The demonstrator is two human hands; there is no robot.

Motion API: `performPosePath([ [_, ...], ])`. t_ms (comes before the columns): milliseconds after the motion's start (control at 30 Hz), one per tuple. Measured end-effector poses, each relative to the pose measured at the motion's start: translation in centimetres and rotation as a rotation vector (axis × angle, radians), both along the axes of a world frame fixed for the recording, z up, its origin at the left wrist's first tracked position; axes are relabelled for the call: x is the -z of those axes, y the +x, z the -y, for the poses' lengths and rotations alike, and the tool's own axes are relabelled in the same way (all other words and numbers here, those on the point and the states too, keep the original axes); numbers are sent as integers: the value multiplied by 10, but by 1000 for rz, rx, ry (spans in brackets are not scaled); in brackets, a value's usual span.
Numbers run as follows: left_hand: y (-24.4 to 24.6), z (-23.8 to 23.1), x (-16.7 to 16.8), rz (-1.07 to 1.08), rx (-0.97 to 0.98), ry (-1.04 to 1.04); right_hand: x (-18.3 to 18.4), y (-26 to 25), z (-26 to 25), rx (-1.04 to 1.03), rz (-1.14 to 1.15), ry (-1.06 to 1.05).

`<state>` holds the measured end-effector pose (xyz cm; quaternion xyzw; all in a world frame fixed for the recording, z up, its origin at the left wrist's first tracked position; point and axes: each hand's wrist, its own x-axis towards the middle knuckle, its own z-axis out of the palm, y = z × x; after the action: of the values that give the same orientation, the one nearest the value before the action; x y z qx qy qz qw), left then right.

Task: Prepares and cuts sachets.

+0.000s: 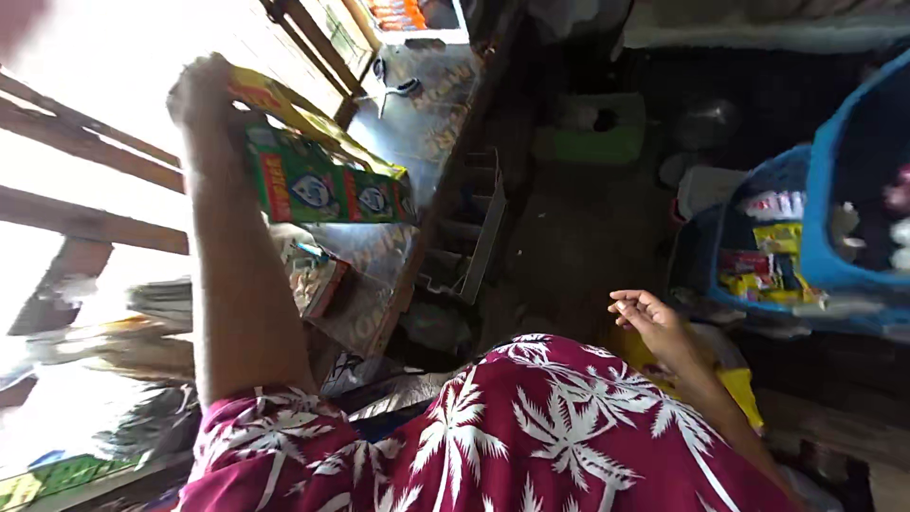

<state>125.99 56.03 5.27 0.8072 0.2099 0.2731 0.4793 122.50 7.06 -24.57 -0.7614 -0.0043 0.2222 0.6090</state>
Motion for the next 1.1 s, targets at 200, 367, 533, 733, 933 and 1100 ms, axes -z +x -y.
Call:
performPosePath([
  [200, 25, -77, 62, -13, 216, -81, -22, 123, -105, -289, 21, -36],
  [367, 33, -89, 31, -597, 198, 119, -67, 231, -189, -504, 388, -143],
  [533, 41, -103, 34, -463, 201, 230, -103, 332, -307, -734, 788, -44],
  [733, 60, -84, 16, -101, 69, 186, -103, 438, -458, -1080, 926, -259],
  [933, 69, -85, 9, 56, -129, 47, -106, 484, -523, -1470, 927, -543],
  [1100, 112, -49, 11, -9, -165, -53, -107, 486, -502, -1420, 966, -511],
])
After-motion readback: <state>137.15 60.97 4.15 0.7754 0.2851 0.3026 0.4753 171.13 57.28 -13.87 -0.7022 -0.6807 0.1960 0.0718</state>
